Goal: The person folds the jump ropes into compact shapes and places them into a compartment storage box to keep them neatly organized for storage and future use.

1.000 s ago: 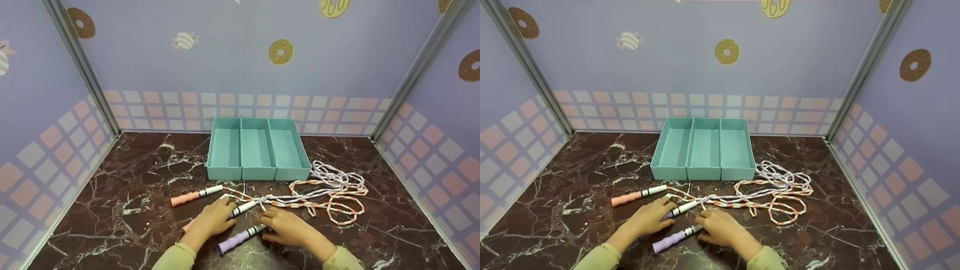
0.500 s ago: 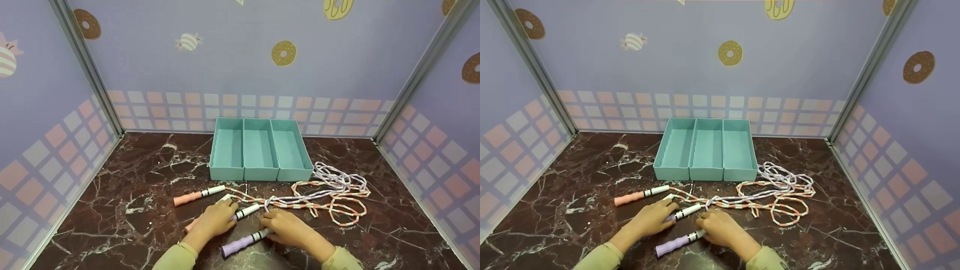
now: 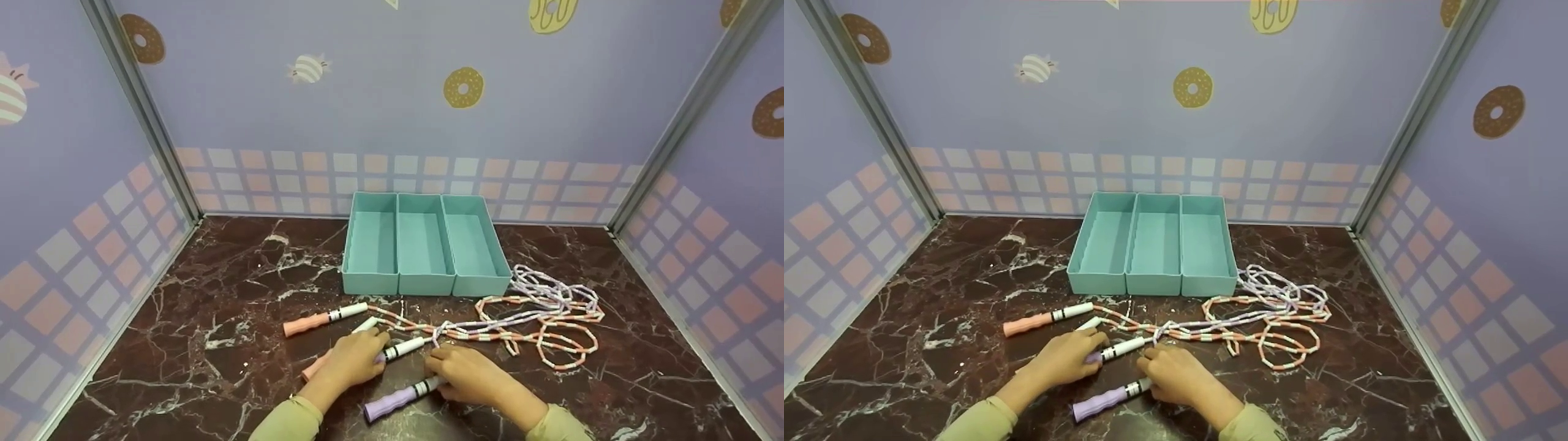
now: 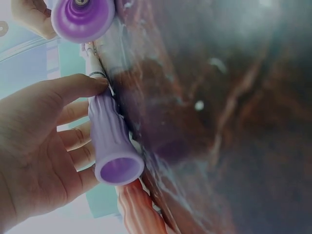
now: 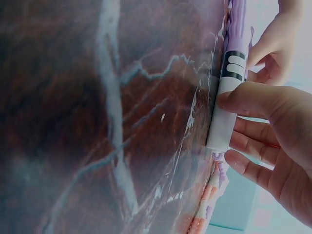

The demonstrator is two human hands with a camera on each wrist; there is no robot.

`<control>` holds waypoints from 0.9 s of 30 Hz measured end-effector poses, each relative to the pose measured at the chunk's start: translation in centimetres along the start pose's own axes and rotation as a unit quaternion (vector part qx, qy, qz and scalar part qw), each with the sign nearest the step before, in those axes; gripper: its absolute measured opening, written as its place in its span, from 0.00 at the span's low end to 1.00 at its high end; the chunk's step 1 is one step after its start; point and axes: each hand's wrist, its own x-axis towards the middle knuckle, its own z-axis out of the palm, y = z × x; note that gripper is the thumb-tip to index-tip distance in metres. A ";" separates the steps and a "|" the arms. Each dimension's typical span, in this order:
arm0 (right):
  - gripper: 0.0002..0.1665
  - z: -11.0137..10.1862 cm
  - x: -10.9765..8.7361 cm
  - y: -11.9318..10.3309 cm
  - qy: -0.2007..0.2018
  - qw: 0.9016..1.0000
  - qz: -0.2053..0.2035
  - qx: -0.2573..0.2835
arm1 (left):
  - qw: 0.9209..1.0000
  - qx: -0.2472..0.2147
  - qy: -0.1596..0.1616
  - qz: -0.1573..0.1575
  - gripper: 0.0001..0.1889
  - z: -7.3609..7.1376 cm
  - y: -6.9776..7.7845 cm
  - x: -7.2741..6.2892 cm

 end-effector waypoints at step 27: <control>0.20 -3.5 0.2 0.9 0.110 0.989 -0.057 -0.079 | 0.879 -0.449 -0.101 -0.124 0.11 -0.6 0.2 0.0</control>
